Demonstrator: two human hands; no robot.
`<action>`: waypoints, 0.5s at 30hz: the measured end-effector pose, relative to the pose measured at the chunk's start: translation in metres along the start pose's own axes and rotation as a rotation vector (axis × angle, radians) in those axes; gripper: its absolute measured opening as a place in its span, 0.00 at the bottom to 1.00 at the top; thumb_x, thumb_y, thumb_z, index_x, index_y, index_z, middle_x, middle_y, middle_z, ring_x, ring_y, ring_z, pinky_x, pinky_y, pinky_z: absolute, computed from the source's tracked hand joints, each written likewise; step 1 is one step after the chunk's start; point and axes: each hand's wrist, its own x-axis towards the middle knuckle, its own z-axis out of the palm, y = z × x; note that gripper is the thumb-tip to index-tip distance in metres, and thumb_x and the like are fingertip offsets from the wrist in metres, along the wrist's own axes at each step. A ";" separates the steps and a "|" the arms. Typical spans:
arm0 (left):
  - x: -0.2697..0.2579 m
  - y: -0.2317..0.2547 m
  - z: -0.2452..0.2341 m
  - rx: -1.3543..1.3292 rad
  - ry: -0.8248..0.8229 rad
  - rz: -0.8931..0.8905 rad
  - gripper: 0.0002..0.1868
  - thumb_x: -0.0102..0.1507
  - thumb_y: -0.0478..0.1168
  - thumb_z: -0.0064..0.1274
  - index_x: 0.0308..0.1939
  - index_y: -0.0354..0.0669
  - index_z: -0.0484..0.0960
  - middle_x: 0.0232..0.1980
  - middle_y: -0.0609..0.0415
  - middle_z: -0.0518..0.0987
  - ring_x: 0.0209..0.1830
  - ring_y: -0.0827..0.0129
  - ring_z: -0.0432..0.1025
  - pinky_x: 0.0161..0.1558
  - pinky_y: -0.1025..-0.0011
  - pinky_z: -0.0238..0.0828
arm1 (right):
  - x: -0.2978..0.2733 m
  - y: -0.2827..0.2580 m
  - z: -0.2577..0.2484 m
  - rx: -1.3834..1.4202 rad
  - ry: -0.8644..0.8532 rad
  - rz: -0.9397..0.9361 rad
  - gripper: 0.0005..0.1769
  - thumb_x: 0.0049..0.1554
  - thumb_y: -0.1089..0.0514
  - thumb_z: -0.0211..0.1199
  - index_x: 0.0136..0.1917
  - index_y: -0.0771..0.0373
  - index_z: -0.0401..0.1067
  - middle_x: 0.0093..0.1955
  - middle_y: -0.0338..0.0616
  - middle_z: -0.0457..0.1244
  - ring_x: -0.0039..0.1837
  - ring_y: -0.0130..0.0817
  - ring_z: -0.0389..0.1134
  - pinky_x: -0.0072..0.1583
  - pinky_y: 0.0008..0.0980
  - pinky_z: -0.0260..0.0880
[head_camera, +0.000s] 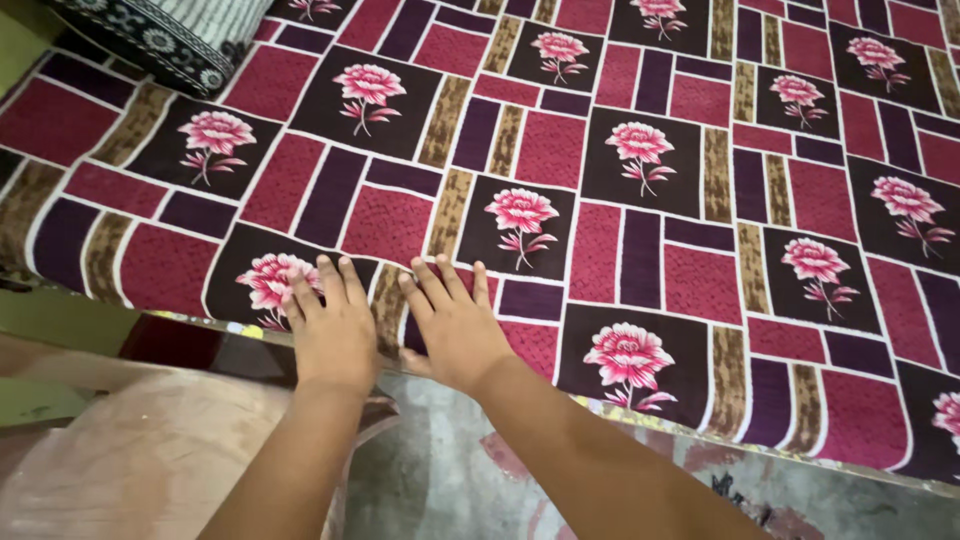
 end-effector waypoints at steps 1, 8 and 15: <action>-0.003 0.006 -0.004 -0.091 -0.100 -0.044 0.57 0.50 0.48 0.63 0.76 0.31 0.48 0.82 0.36 0.49 0.78 0.37 0.43 0.74 0.47 0.40 | 0.000 0.000 0.000 0.005 -0.009 -0.004 0.56 0.47 0.35 0.69 0.79 0.62 0.51 0.82 0.53 0.44 0.83 0.56 0.41 0.75 0.71 0.35; -0.002 -0.020 -0.009 -0.336 0.032 0.389 0.60 0.47 0.52 0.67 0.76 0.35 0.53 0.80 0.38 0.52 0.80 0.47 0.47 0.72 0.49 0.44 | 0.004 0.002 -0.006 0.023 -0.113 -0.019 0.57 0.45 0.37 0.70 0.78 0.65 0.51 0.81 0.56 0.44 0.81 0.60 0.42 0.73 0.72 0.40; 0.005 -0.007 0.006 -0.146 0.177 0.384 0.48 0.49 0.54 0.65 0.68 0.35 0.67 0.69 0.36 0.68 0.69 0.44 0.65 0.65 0.46 0.63 | 0.001 -0.002 0.028 -0.152 0.199 -0.104 0.35 0.57 0.48 0.57 0.73 0.66 0.59 0.78 0.61 0.52 0.79 0.67 0.50 0.73 0.75 0.44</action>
